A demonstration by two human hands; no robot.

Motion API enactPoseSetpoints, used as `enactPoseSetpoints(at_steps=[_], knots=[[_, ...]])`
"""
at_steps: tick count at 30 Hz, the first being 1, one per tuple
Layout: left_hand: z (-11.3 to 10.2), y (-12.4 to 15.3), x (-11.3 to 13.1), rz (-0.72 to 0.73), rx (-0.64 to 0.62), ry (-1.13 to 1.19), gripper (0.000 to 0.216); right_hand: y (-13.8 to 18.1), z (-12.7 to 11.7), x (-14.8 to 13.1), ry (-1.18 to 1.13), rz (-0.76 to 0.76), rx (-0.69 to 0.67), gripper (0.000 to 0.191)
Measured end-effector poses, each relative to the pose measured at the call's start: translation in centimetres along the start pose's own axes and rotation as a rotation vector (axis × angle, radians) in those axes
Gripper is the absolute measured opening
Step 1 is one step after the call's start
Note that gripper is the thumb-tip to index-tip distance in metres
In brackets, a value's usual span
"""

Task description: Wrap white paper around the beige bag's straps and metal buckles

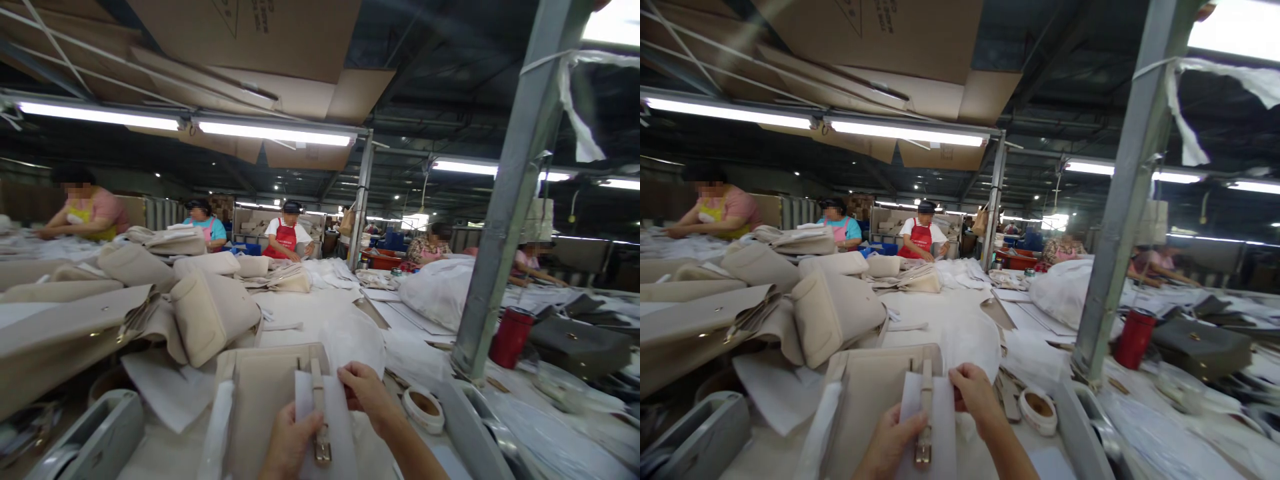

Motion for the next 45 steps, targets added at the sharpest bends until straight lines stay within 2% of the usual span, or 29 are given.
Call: enactPoseSetpoints(at_steps=[4, 8, 11, 14, 16, 18, 23, 26, 30, 34, 37, 39, 42, 45], knots=[[0.1, 0.4, 0.5, 0.012, 0.004, 0.008, 0.059, -0.1, -1.2, -0.4, -0.075, -0.014, 0.085, 0.035], [0.2, 0.4, 0.0, -0.015, 0.013, 0.034, 0.058, 0.3, -3.9, -0.4, -0.094, -0.044, 0.203, 0.039], [0.0, 0.5, 0.0, -0.018, 0.06, 0.067, 0.06, 1.7, -4.7, 1.3, 0.02, 0.075, 0.128, 0.049], [0.4, 1.1, 0.4, -0.024, 0.075, 0.085, 0.061, 4.4, -3.7, 3.2, 0.152, 0.175, -0.053, 0.054], [0.7, 1.4, 0.5, -0.033, 0.061, 0.086, 0.063, 6.1, -2.1, 3.4, 0.134, 0.137, -0.178, 0.051], [1.0, 1.5, 0.4, -0.032, 0.045, 0.089, 0.067, 7.2, -0.6, 3.4, 0.061, 0.079, -0.239, 0.05], [0.6, 0.5, 0.0, 0.046, 0.058, 0.026, 0.066, 7.0, 0.7, 3.3, -0.026, -0.096, -0.143, 0.064], [-0.2, 0.1, 0.2, 0.111, 0.117, -0.061, 0.059, 6.7, 0.5, 3.4, -0.006, -0.172, -0.075, 0.067], [-0.1, 0.3, 0.4, 0.082, 0.121, -0.087, 0.058, 6.9, -0.3, 3.8, 0.095, -0.226, -0.01, 0.064], [0.0, 1.1, 1.3, 0.072, 0.12, -0.078, 0.054, 7.6, -0.4, 3.6, 0.212, -0.298, 0.004, 0.061], [0.0, 1.5, 1.8, 0.081, 0.127, -0.081, 0.048, 8.2, 0.0, 2.9, 0.202, -0.367, -0.022, 0.064], [-0.1, 1.5, 1.6, 0.07, 0.133, -0.08, 0.047, 8.4, 0.5, 3.0, 0.119, -0.302, -0.076, 0.068], [-0.1, 1.6, 1.3, 0.052, 0.129, -0.07, 0.05, 8.8, 1.6, 3.5, -0.069, -0.088, -0.211, 0.079], [0.0, 1.6, 1.1, 0.038, 0.113, -0.057, 0.052, 9.1, 2.4, 2.9, -0.169, -0.003, -0.278, 0.074]])
Point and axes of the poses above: each hand's wrist, its own y-axis away from the middle knuckle, its own z-axis out of the palm, x = y × z, the point moved 10 cm from there along -y, towards the middle knuckle, and after that the axes turned 9 degrees about x, right-handed, at the moved point
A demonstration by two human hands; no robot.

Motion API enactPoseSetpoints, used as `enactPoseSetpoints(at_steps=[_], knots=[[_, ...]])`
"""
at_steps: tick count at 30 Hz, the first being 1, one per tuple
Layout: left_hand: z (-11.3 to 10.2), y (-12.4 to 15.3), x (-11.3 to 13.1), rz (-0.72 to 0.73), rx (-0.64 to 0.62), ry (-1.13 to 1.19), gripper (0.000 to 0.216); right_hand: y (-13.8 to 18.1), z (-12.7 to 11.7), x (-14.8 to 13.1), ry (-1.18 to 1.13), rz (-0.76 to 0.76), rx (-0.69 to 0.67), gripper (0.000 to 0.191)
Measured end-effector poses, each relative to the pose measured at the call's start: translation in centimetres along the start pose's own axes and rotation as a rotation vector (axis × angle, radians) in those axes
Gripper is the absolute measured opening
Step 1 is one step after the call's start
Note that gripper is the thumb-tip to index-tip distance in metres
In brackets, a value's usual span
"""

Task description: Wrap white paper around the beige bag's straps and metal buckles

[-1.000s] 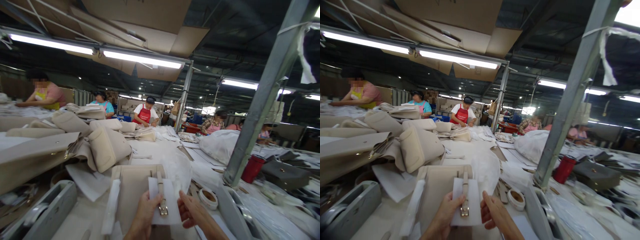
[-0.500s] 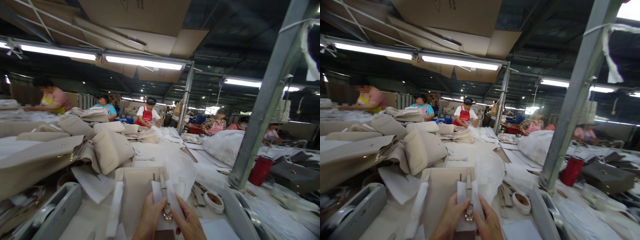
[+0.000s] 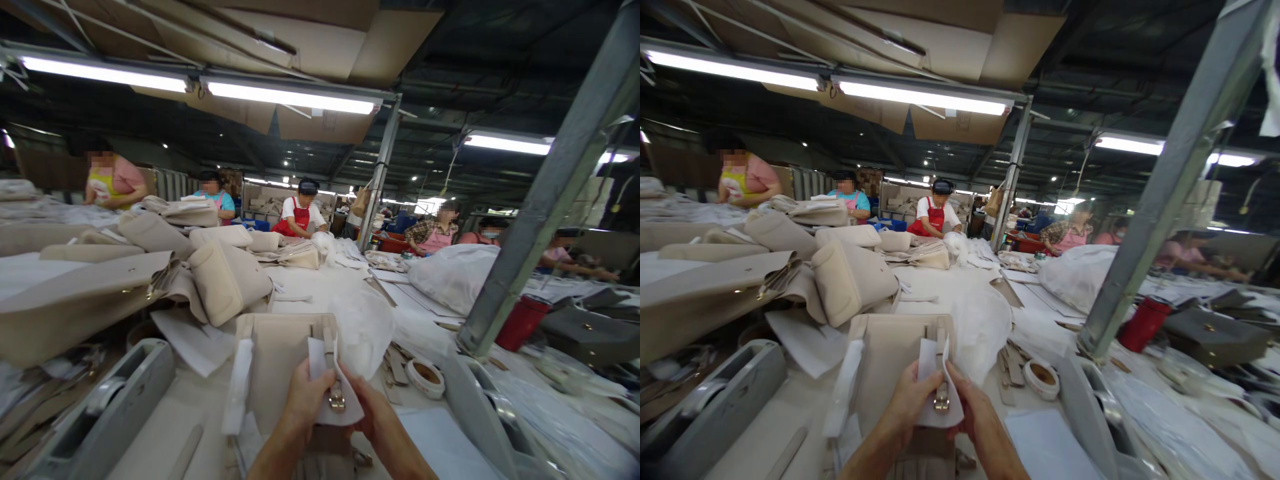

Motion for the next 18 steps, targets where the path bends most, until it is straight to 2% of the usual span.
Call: enactPoseSetpoints(at_steps=[5, 11, 18], knots=[[-0.1, -0.8, -1.0, -0.048, 0.007, 0.025, 0.06, -1.1, -0.7, 0.4, -0.004, -0.035, 0.052, 0.069], [-0.2, -2.2, -2.4, -0.052, 0.003, 0.028, 0.064, -2.5, -1.1, 0.5, 0.233, -0.214, 0.075, 0.073], [0.1, -1.9, -1.2, 0.002, -0.048, 0.075, 0.06, -2.5, -0.3, -0.3, 0.373, -0.296, 0.034, 0.068]])
Point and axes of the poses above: each hand's wrist, its own y-axis away from the middle knuckle, its own z-axis out of the palm, x = y × z, the point moved 10 cm from there along -y, towards the middle knuckle, and after that the axes turned 9 degrees about x, right-handed, at the moved point
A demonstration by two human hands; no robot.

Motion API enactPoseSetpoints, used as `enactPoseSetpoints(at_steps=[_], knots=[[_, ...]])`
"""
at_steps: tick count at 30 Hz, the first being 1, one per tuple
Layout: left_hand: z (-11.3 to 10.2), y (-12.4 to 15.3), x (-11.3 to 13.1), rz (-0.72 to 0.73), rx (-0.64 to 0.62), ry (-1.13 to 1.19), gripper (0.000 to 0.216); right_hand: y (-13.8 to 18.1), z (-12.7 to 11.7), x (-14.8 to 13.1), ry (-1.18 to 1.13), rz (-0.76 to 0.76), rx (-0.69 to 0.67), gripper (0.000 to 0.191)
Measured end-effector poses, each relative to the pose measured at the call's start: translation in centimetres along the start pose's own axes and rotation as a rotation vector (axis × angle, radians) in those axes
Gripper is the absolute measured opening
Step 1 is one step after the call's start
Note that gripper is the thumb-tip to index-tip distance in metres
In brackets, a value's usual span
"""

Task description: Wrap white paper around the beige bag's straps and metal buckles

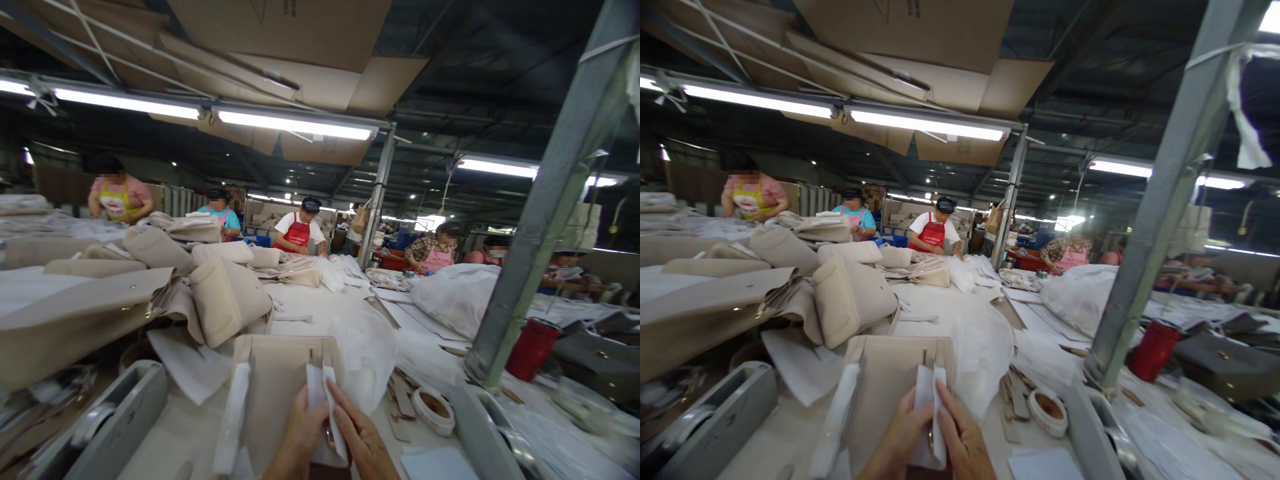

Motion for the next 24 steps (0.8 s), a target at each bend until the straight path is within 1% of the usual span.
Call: enactPoseSetpoints(at_steps=[3, 6, 9, 11, 13, 16, 18, 21, 24], knots=[[0.1, 0.4, 0.3, -0.026, -0.003, 0.023, 0.061, 0.0, 0.1, 0.0, 0.029, -0.018, -0.002, 0.068], [-0.4, 0.5, 0.7, 0.018, 0.053, 0.004, 0.067, 0.1, 0.2, -0.4, 0.065, -0.042, -0.014, 0.069], [-0.9, 0.0, 0.1, 0.022, 0.08, -0.003, 0.068, 0.1, 0.0, -1.1, 0.091, -0.054, -0.001, 0.062], [-1.0, -0.6, -0.8, -0.018, 0.074, 0.023, 0.067, -0.4, -0.2, -1.1, 0.07, -0.021, 0.023, 0.058], [-1.1, -1.1, -1.3, -0.024, 0.066, 0.046, 0.064, -1.3, -0.5, -0.8, 0.024, 0.048, 0.062, 0.056], [-1.1, -1.5, -0.9, 0.03, 0.059, 0.043, 0.056, -2.9, -0.8, -0.1, 0.038, 0.158, 0.152, 0.052], [-1.1, -1.4, -0.5, 0.055, 0.069, 0.021, 0.053, -3.8, -0.5, -0.3, 0.119, 0.177, 0.176, 0.049], [-1.0, -1.1, 0.4, 0.102, 0.072, -0.014, 0.047, -4.6, 0.0, -1.9, 0.24, 0.071, 0.212, 0.045], [-1.1, -0.5, 1.5, 0.173, 0.092, -0.096, 0.033, -4.4, -0.3, -2.9, 0.349, -0.027, 0.322, 0.037]])
Point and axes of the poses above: each hand's wrist, its own y-axis away from the middle knuckle, its own z-axis out of the palm, x = y × z, the point moved 10 cm from there along -y, towards the middle knuckle, and after that the axes turned 9 degrees about x, right-handed, at the moved point
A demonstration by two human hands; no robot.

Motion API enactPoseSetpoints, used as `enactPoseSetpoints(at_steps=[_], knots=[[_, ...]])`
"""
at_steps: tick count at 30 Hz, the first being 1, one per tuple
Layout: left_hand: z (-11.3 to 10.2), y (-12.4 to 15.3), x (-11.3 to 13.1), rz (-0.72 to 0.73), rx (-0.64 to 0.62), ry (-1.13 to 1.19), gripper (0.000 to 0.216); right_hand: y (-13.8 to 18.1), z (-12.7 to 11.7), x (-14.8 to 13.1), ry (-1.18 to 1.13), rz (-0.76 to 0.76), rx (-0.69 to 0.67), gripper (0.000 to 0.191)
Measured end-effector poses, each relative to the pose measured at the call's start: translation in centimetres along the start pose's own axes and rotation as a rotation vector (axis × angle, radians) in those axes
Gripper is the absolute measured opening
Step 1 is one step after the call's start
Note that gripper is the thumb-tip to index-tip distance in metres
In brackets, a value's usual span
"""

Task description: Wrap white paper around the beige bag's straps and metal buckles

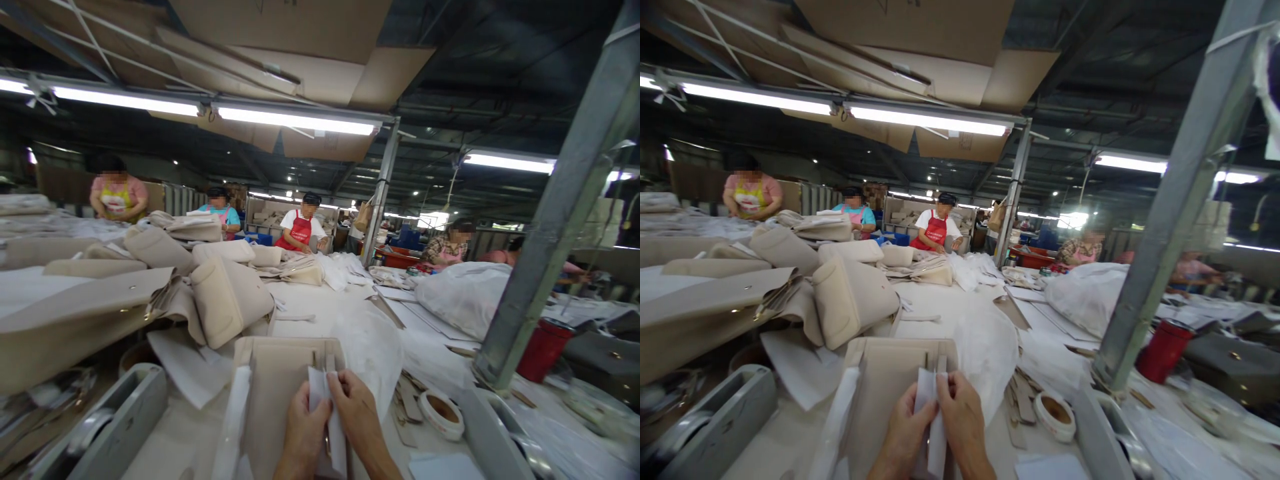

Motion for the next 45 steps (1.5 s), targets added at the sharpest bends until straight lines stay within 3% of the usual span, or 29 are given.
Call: enactPoseSetpoints(at_steps=[4, 12, 19, 25, 30, 35, 41, 45], knots=[[-0.5, 0.4, 1.2, 0.083, 0.046, -0.129, 0.023, 0.3, 0.2, 0.6, 0.034, 0.001, 0.048, 0.032], [0.1, 1.4, 2.4, 0.205, 0.019, -0.272, 0.016, 0.0, 1.8, 3.0, -0.331, 0.149, -0.04, 0.034], [0.9, 3.2, 5.0, 0.562, 0.056, -0.664, 0.025, 0.0, 1.1, 2.3, -0.285, 0.122, 0.015, 0.033], [1.5, 4.2, 5.5, 0.838, 0.034, -0.787, 0.036, -0.1, 1.0, 2.4, -0.316, 0.134, 0.027, 0.034], [1.8, 4.3, 5.3, 0.962, 0.027, -0.842, 0.039, -0.3, 1.1, 2.5, -0.36, 0.149, 0.025, 0.034], [2.5, 4.5, 5.2, 0.99, -0.016, -0.944, 0.043, -0.3, 1.3, 2.8, -0.345, 0.157, -0.027, 0.031], [2.6, 3.5, 4.1, 0.817, -0.029, -1.202, 0.047, -0.2, 1.5, 3.1, -0.318, 0.191, -0.076, 0.038], [2.8, 3.5, 3.7, 0.73, -0.035, -1.283, 0.049, -0.3, 1.3, 2.2, -0.269, 0.11, -0.09, 0.042]])
Point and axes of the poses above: each hand's wrist, its own y-axis away from the middle knuckle, its own z-axis out of the palm, x = y × z, the point moved 10 cm from there along -y, towards the middle knuckle, and after that the axes turned 9 degrees about x, right-handed, at the moved point
